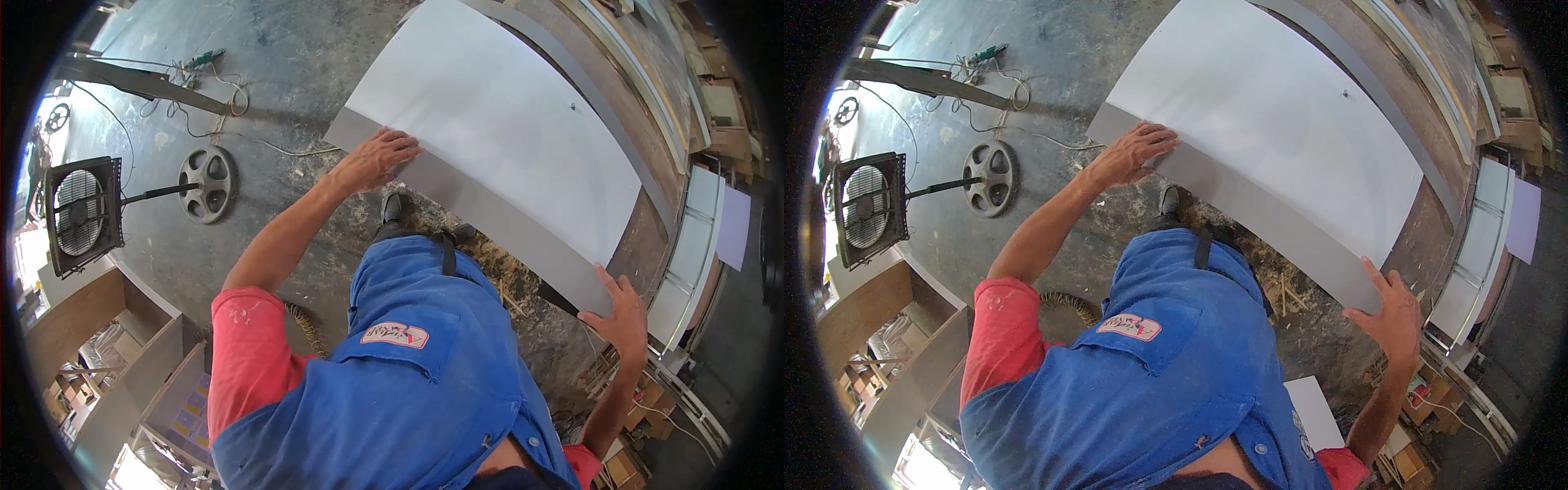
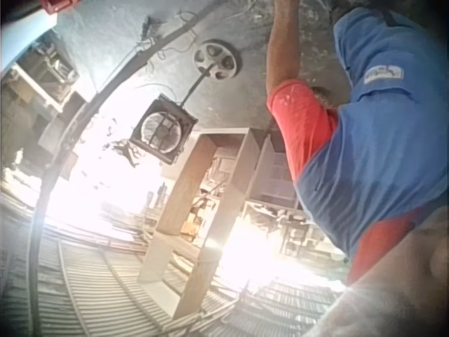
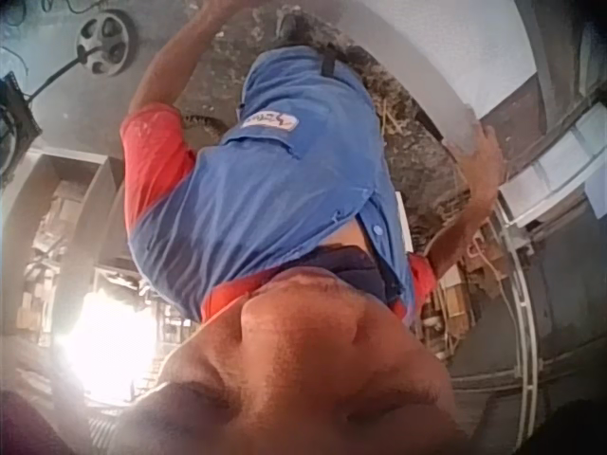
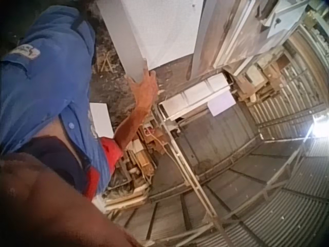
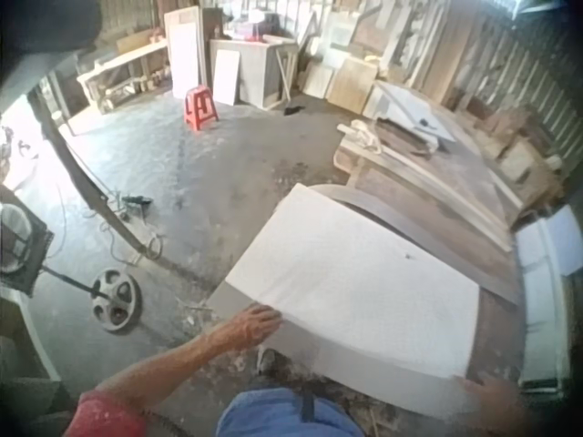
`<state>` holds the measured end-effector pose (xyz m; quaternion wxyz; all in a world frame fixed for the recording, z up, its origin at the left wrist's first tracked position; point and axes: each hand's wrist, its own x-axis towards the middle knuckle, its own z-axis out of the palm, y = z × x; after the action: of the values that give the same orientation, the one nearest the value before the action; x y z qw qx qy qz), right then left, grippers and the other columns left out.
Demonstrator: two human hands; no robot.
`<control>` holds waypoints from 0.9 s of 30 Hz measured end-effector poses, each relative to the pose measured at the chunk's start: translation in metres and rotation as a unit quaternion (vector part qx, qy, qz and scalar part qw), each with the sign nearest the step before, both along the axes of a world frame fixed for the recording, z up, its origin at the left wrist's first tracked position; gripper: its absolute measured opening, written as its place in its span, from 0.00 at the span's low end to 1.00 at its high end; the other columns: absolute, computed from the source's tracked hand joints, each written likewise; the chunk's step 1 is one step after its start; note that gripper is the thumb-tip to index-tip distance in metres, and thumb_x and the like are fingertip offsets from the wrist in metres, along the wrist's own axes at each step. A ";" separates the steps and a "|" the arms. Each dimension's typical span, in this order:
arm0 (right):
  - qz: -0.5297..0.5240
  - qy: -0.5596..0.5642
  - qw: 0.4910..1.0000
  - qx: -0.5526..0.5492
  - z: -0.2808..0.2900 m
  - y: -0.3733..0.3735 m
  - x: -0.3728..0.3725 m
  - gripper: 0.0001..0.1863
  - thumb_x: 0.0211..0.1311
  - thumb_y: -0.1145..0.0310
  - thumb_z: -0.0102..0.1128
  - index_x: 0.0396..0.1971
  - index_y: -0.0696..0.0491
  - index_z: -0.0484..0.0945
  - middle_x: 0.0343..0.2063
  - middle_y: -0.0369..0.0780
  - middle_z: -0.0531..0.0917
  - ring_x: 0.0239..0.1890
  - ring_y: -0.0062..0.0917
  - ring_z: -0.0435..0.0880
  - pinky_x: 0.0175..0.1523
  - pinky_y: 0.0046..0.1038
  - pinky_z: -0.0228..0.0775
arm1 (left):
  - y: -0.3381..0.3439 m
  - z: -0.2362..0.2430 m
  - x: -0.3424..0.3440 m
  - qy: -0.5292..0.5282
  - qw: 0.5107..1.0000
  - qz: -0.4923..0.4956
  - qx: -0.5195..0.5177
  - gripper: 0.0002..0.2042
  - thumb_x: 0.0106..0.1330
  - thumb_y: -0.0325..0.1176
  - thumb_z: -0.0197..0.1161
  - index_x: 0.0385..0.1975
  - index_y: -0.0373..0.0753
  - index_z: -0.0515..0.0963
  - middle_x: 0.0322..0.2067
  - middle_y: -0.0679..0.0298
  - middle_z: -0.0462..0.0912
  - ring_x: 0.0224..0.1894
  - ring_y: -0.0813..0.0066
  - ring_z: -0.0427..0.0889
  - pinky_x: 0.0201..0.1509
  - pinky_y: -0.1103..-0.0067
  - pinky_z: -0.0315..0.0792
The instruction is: The person applies a long strip of veneer to the edge of a large board, pressing it into place by hand and using a utility knife and sanding block to trim and smooth the edges.
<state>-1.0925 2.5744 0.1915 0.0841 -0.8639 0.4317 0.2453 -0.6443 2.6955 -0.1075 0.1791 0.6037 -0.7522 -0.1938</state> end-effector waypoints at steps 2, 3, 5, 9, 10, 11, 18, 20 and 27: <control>-0.001 0.001 1.000 0.003 0.000 0.000 0.001 0.53 0.36 0.62 0.84 0.69 0.35 0.69 0.35 0.41 0.74 0.38 0.39 0.79 0.43 0.41 0.73 | -0.001 0.005 0.001 0.008 1.000 -0.003 -0.019 0.42 0.47 0.25 0.76 0.68 0.45 0.67 0.65 0.63 0.73 0.68 0.61 0.68 0.77 0.64 0.58; -0.006 0.005 1.000 0.005 0.001 0.000 0.002 0.53 0.35 0.62 0.85 0.69 0.35 0.69 0.35 0.41 0.74 0.38 0.39 0.79 0.43 0.41 0.73 | -0.001 0.005 0.001 0.008 1.000 -0.002 -0.019 0.42 0.47 0.25 0.76 0.68 0.45 0.67 0.65 0.63 0.73 0.68 0.61 0.68 0.77 0.64 0.58; -0.010 0.009 1.000 0.006 0.002 0.000 0.002 0.53 0.35 0.62 0.85 0.69 0.35 0.69 0.35 0.41 0.74 0.38 0.38 0.79 0.43 0.41 0.73 | -0.003 0.004 0.002 0.030 0.999 -0.004 -0.017 0.42 0.46 0.24 0.75 0.68 0.45 0.67 0.64 0.62 0.74 0.67 0.61 0.69 0.76 0.65 0.59; -0.010 0.007 1.000 0.006 0.001 -0.001 0.002 0.53 0.36 0.62 0.85 0.69 0.35 0.69 0.35 0.41 0.74 0.38 0.38 0.78 0.43 0.40 0.73 | -0.001 0.004 0.000 0.044 0.999 0.003 -0.021 0.42 0.47 0.25 0.75 0.68 0.45 0.67 0.63 0.61 0.75 0.67 0.60 0.70 0.75 0.66 0.60; -0.016 0.010 1.000 0.007 0.001 0.000 0.003 0.53 0.36 0.62 0.85 0.69 0.35 0.69 0.35 0.41 0.74 0.38 0.38 0.79 0.43 0.41 0.73 | -0.001 0.004 0.000 0.043 0.999 0.002 -0.014 0.42 0.48 0.25 0.75 0.69 0.45 0.66 0.64 0.62 0.73 0.67 0.60 0.69 0.76 0.64 0.59; -0.017 0.010 1.000 0.007 0.000 0.000 0.001 0.53 0.36 0.62 0.85 0.69 0.35 0.69 0.35 0.41 0.74 0.38 0.38 0.79 0.43 0.41 0.73 | 0.000 0.005 -0.001 0.042 0.999 0.001 -0.007 0.42 0.49 0.25 0.74 0.69 0.45 0.65 0.66 0.62 0.72 0.68 0.61 0.68 0.77 0.63 0.58; -0.004 0.010 1.000 -0.006 -0.005 0.001 -0.002 0.52 0.36 0.62 0.85 0.69 0.35 0.70 0.34 0.40 0.73 0.37 0.37 0.78 0.42 0.40 0.73 | -0.005 0.009 -0.029 -0.034 0.998 0.008 0.056 0.50 0.49 0.29 0.78 0.74 0.53 0.57 0.71 0.65 0.63 0.73 0.62 0.60 0.82 0.56 0.48; 0.003 0.006 1.000 -0.009 -0.005 0.000 -0.002 0.52 0.36 0.62 0.85 0.68 0.35 0.70 0.34 0.40 0.73 0.36 0.36 0.78 0.42 0.40 0.73 | -0.011 0.009 -0.037 -0.017 0.999 -0.002 0.038 0.50 0.48 0.29 0.79 0.74 0.54 0.58 0.69 0.65 0.65 0.72 0.62 0.62 0.82 0.57 0.48; -0.012 0.018 1.000 -0.004 -0.004 0.001 0.003 0.52 0.36 0.59 0.85 0.68 0.34 0.70 0.34 0.40 0.73 0.36 0.38 0.79 0.41 0.40 0.74 | -0.017 0.003 -0.032 0.048 0.998 -0.037 0.023 0.51 0.44 0.30 0.80 0.72 0.50 0.60 0.67 0.64 0.67 0.69 0.60 0.64 0.79 0.59 0.53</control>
<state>-1.0897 2.5752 0.1872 0.0757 -0.8544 0.4448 0.2577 -0.6766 2.6785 -0.1043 0.1940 0.5690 -0.7603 -0.2463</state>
